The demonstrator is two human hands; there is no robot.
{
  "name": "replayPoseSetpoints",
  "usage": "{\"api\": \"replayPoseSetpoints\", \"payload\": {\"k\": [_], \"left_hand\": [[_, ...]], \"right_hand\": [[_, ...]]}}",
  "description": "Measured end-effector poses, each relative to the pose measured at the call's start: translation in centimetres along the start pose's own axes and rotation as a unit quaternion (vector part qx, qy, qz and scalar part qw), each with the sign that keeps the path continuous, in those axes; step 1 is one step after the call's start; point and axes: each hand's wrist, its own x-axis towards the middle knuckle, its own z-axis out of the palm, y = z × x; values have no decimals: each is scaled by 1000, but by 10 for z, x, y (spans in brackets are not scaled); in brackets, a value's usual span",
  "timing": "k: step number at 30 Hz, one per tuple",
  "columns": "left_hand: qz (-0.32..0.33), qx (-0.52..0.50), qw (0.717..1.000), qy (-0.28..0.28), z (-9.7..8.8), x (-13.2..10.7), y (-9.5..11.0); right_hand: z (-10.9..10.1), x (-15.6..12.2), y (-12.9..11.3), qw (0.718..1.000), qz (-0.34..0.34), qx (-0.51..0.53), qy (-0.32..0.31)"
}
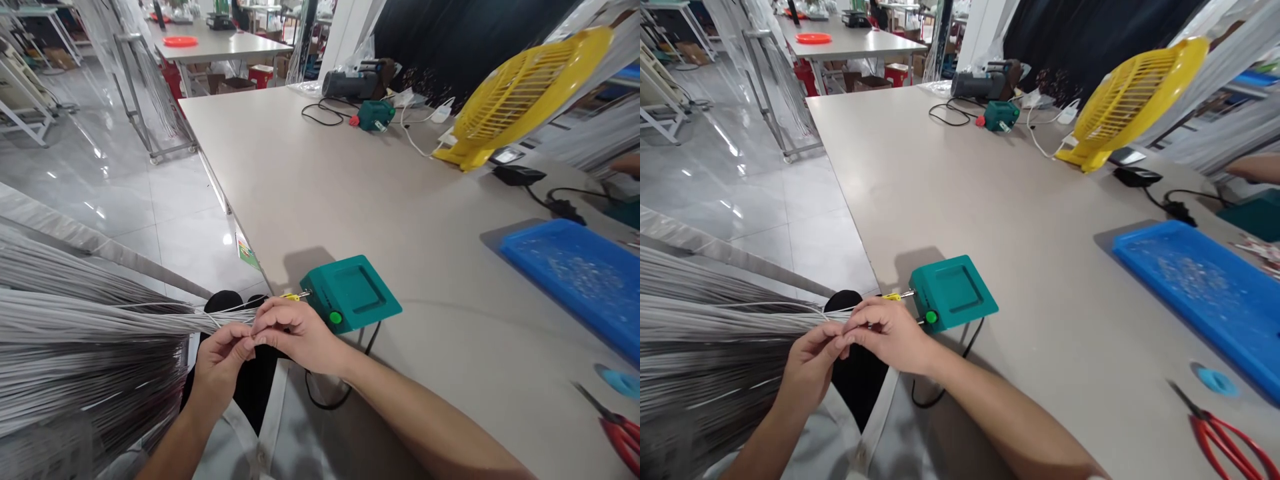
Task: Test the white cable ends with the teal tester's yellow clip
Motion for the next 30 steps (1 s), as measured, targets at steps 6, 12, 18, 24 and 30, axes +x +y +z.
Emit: {"api": "replayPoseSetpoints", "payload": {"k": [6, 12, 18, 24, 30], "left_hand": [[-115, -169, 978, 46, 13, 1, -1], [-108, -137, 983, 54, 18, 1, 1], [-32, -25, 997, 60, 18, -6, -6], [11, 25, 992, 125, 17, -4, -4], [23, 40, 989, 144, 12, -1, -2]], "right_hand": [[15, -5, 9, 993, 24, 74, 94], [13, -11, 12, 969, -113, -178, 130], [6, -12, 14, 886, -219, -400, 89], [0, -14, 14, 852, -304, -422, 66], [7, -12, 8, 960, -117, -215, 136]]}}
